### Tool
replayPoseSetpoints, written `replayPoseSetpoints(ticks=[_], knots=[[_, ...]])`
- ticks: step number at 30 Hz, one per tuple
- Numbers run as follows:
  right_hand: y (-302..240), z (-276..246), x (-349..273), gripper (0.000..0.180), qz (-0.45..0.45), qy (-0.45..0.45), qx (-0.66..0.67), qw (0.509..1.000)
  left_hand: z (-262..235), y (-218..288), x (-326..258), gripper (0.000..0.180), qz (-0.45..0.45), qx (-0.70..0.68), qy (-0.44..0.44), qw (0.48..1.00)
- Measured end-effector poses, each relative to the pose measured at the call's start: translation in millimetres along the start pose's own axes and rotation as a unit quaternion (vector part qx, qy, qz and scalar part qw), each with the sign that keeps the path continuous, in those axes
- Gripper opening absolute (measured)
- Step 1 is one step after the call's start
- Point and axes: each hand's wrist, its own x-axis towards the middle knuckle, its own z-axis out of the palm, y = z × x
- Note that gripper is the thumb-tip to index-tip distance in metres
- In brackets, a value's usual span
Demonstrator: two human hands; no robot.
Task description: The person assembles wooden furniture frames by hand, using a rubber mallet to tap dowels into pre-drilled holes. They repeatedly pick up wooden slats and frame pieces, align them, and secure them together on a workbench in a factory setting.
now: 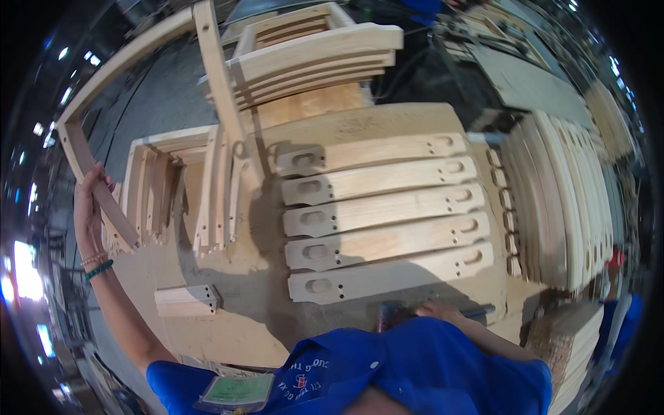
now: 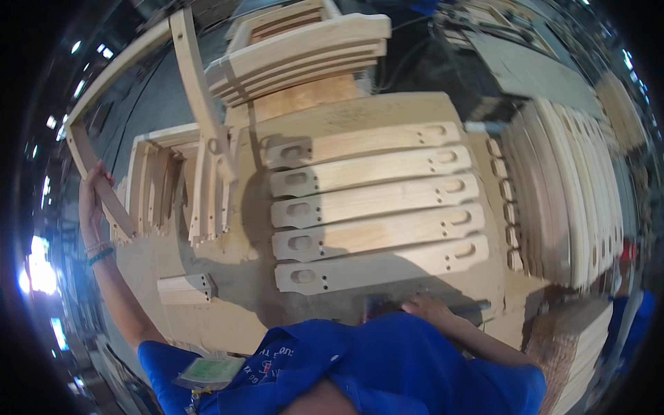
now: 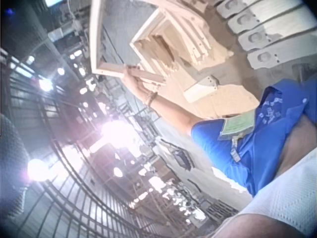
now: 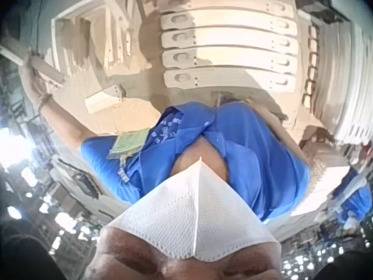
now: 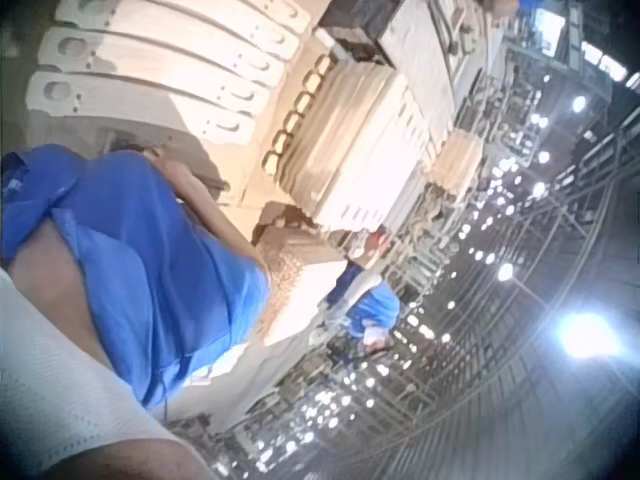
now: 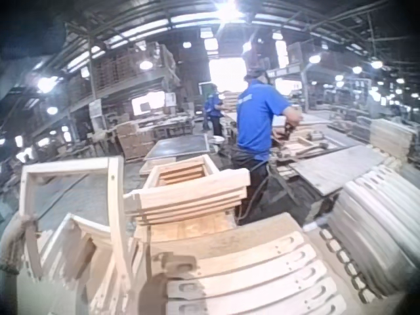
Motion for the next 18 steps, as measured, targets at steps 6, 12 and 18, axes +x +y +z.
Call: replayPoseSetpoints(ticks=[6,12,18], knots=[[-37.3,-6.5,4.7,0.029,-0.002,0.131,0.034,0.991,215.7,-11.2,-29.3,0.023,0.089,-0.189,-0.110,0.972],[-34.4,-19.9,-45.6,0.024,0.017,0.327,0.211,0.921,397.1,-47.7,-82.4,0.020,0.129,-0.257,-0.177,0.941],[-25.3,-28.2,-106.3,0.026,0.112,0.477,0.380,0.785,431.9,-69.7,-76.9,0.018,0.137,-0.191,-0.174,0.956]])
